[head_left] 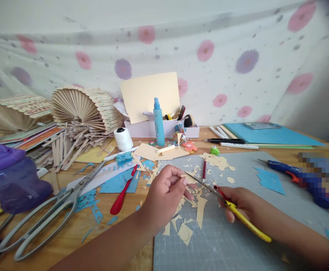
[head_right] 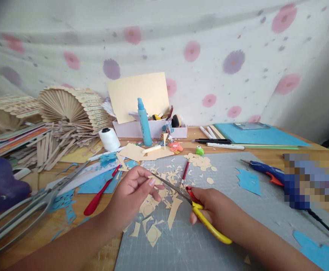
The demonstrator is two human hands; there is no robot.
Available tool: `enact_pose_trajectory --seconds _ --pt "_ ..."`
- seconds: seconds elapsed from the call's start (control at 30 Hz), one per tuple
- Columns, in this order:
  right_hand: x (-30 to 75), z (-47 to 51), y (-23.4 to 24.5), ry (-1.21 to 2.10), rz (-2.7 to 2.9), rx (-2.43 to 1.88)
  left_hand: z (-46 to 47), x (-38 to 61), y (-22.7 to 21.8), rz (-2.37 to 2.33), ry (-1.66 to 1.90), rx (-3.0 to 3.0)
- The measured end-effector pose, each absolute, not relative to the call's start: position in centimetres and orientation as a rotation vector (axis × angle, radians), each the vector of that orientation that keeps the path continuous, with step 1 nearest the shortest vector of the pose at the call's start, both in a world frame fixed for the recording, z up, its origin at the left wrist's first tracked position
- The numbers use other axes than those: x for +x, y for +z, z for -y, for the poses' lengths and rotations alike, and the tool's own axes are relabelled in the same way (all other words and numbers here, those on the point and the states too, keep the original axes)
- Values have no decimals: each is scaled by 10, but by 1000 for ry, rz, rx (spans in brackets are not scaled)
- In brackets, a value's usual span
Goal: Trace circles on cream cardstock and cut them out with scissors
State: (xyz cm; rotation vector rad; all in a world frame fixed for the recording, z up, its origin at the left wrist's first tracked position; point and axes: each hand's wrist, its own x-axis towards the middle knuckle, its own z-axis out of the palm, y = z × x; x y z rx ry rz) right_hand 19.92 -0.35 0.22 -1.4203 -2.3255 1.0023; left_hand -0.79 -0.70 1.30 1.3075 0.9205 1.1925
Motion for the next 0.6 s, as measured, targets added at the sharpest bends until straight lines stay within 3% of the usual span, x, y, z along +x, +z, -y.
enact_pose_trajectory --seconds 0.6 --pt "200 17 15 888 2403 -1429 1 -12 10 -1077 1161 1375"
